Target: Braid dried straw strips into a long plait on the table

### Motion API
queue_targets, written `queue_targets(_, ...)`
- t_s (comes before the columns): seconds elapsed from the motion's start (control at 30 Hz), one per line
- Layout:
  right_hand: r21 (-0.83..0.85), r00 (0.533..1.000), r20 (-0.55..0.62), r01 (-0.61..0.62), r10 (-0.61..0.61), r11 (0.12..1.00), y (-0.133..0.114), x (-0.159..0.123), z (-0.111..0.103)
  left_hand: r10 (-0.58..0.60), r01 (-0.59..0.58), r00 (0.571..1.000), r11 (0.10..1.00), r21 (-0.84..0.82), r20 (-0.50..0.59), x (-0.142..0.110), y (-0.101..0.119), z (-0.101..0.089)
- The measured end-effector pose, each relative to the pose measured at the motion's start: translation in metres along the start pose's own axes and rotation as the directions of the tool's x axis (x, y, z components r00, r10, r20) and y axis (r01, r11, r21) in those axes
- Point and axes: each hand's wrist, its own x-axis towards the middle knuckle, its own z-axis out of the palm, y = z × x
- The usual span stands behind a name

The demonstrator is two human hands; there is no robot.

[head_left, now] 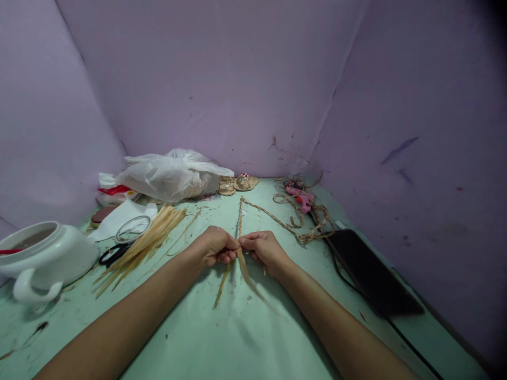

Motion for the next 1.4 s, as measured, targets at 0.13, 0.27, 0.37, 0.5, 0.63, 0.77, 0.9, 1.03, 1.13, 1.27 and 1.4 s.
queue_targets(0.13,0.012,0.999,0.025,-0.034,0.034,0.999,-0.005,-0.002,-0.003,0.168,-0.145,0.977,0.975,0.167,-0.133,0.001,-0.005,0.004)
queue_targets(0.27,0.066,0.997,0.043,-0.067,0.064,0.996,-0.010,-0.006,-0.006,0.282,-0.256,0.936,0.956,0.143,-0.210,0.004,-0.011,0.007)
queue_targets(0.37,0.103,0.997,0.065,-0.058,0.052,0.993,-0.010,-0.005,-0.007,0.236,-0.234,0.966,0.972,0.032,-0.103,0.004,-0.011,0.008)
queue_targets(0.5,0.123,0.994,0.104,-0.038,0.026,0.992,-0.006,-0.002,-0.007,0.166,-0.163,0.985,0.985,-0.059,0.046,0.004,-0.009,0.007)
queue_targets(0.63,0.117,0.993,0.109,-0.061,0.048,0.991,-0.004,-0.001,-0.005,0.136,-0.136,0.990,0.991,-0.018,0.038,0.004,-0.009,0.006)
queue_targets(0.77,0.152,0.993,0.115,-0.051,0.033,0.987,-0.005,-0.004,-0.004,0.185,-0.186,0.983,0.978,0.090,0.020,0.001,-0.007,0.002)
queue_targets(0.9,0.169,0.993,0.117,-0.049,0.029,0.984,-0.006,-0.006,-0.004,0.233,-0.240,0.960,0.970,0.026,0.155,0.000,-0.007,-0.004)
queue_targets(1.03,0.158,0.991,0.135,-0.028,0.006,0.987,-0.005,-0.006,-0.006,0.234,-0.240,0.957,0.971,0.018,0.173,0.003,-0.008,-0.006)
queue_targets(1.13,0.163,0.988,0.157,-0.041,0.015,0.986,-0.005,-0.006,-0.007,0.233,-0.241,0.957,0.970,0.027,0.171,0.006,-0.009,-0.006)
queue_targets(1.27,0.173,0.984,0.179,-0.052,0.021,0.983,-0.006,-0.007,-0.008,0.224,-0.232,0.952,0.973,0.015,0.209,0.007,-0.009,-0.006)
queue_targets(1.4,0.177,0.983,0.183,-0.038,0.005,0.983,-0.004,-0.005,-0.008,0.226,-0.238,0.956,0.970,0.044,0.188,0.007,-0.009,-0.005)
